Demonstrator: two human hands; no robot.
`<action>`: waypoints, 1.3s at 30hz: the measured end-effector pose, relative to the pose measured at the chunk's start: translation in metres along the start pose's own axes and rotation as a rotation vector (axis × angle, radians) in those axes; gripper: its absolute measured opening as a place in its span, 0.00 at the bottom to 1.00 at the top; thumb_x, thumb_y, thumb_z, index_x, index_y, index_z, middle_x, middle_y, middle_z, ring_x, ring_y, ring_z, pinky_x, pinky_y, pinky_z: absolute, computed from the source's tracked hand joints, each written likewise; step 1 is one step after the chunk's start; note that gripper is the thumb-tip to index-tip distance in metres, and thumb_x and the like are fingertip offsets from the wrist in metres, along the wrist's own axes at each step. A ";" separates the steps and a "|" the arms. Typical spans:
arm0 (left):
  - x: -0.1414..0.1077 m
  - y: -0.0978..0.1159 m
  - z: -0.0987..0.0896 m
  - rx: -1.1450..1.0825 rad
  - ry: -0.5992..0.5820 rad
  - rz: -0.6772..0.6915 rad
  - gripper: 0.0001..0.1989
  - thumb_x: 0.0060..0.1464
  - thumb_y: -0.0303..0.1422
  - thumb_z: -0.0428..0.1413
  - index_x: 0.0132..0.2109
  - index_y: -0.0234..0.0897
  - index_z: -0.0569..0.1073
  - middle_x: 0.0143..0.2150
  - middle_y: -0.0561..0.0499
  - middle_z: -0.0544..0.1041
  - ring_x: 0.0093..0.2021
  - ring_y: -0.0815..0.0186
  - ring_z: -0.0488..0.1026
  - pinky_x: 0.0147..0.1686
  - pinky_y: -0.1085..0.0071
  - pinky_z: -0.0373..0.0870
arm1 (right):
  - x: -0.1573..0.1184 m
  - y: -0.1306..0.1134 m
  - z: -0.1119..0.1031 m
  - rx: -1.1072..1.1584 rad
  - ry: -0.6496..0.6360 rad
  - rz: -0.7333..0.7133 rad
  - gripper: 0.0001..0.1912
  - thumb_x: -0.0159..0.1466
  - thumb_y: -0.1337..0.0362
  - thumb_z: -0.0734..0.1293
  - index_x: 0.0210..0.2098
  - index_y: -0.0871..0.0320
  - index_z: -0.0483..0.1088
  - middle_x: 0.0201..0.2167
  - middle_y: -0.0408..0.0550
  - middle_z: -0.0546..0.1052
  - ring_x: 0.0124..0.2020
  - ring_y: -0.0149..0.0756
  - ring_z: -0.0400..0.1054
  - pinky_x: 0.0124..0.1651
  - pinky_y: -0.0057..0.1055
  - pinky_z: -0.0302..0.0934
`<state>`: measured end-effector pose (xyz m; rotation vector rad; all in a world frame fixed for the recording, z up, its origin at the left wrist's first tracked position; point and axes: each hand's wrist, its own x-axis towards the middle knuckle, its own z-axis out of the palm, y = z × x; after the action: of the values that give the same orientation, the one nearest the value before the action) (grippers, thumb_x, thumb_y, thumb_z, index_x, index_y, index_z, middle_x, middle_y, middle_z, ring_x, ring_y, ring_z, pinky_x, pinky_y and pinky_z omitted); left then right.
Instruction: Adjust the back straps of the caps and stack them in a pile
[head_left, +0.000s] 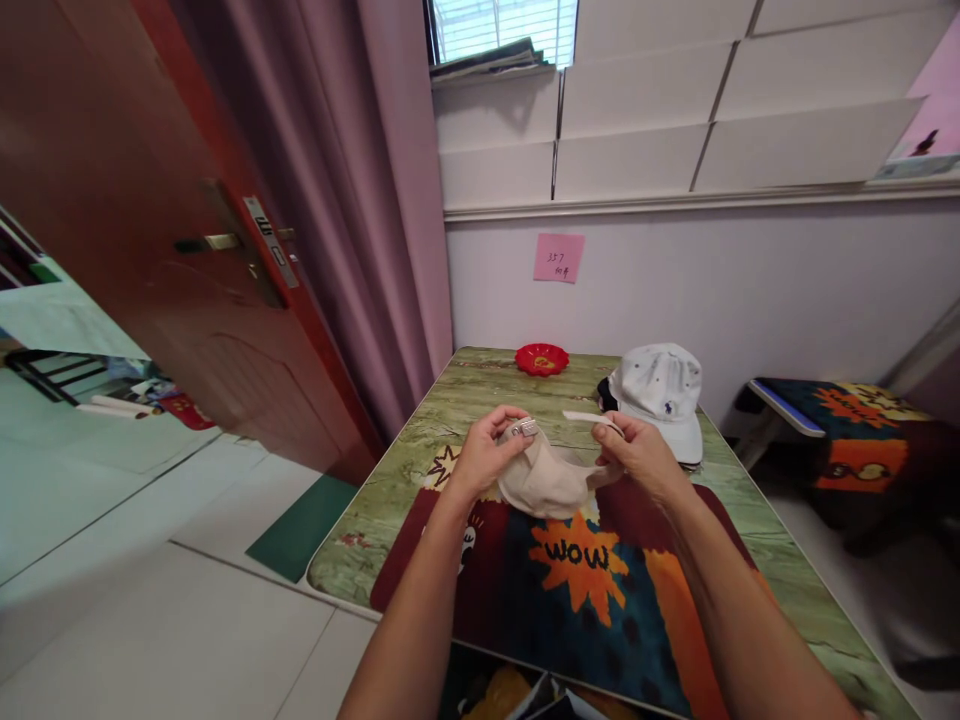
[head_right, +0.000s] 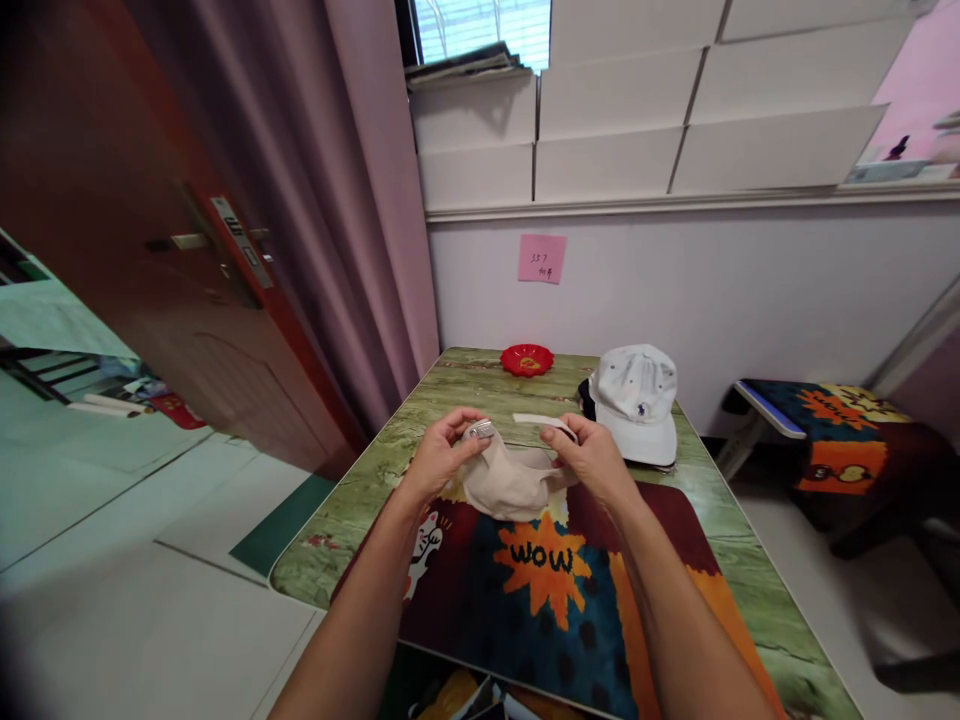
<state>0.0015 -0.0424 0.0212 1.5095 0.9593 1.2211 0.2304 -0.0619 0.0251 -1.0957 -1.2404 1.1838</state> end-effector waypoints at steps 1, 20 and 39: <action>-0.002 0.000 0.002 0.022 0.010 0.020 0.17 0.49 0.35 0.65 0.47 0.37 0.75 0.35 0.52 0.79 0.35 0.67 0.75 0.35 0.74 0.68 | -0.002 0.000 0.003 -0.006 0.021 -0.005 0.26 0.52 0.39 0.73 0.25 0.56 0.70 0.14 0.37 0.64 0.17 0.29 0.59 0.19 0.25 0.57; -0.036 -0.042 0.017 0.436 0.271 0.265 0.07 0.56 0.30 0.58 0.42 0.41 0.79 0.41 0.48 0.79 0.44 0.60 0.75 0.47 0.65 0.68 | -0.019 0.059 0.042 -0.032 0.090 -0.088 0.18 0.61 0.48 0.69 0.42 0.55 0.74 0.25 0.46 0.79 0.31 0.40 0.75 0.35 0.32 0.66; -0.050 -0.039 0.021 0.681 0.193 0.280 0.06 0.56 0.27 0.55 0.36 0.41 0.76 0.50 0.47 0.78 0.57 0.56 0.70 0.63 0.53 0.54 | -0.014 0.068 0.058 0.288 0.030 0.204 0.23 0.50 0.49 0.77 0.36 0.54 0.68 0.31 0.48 0.82 0.33 0.38 0.79 0.34 0.29 0.71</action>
<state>0.0114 -0.0835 -0.0300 2.1378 1.4228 1.3235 0.1703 -0.0720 -0.0412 -1.0352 -0.9158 1.4450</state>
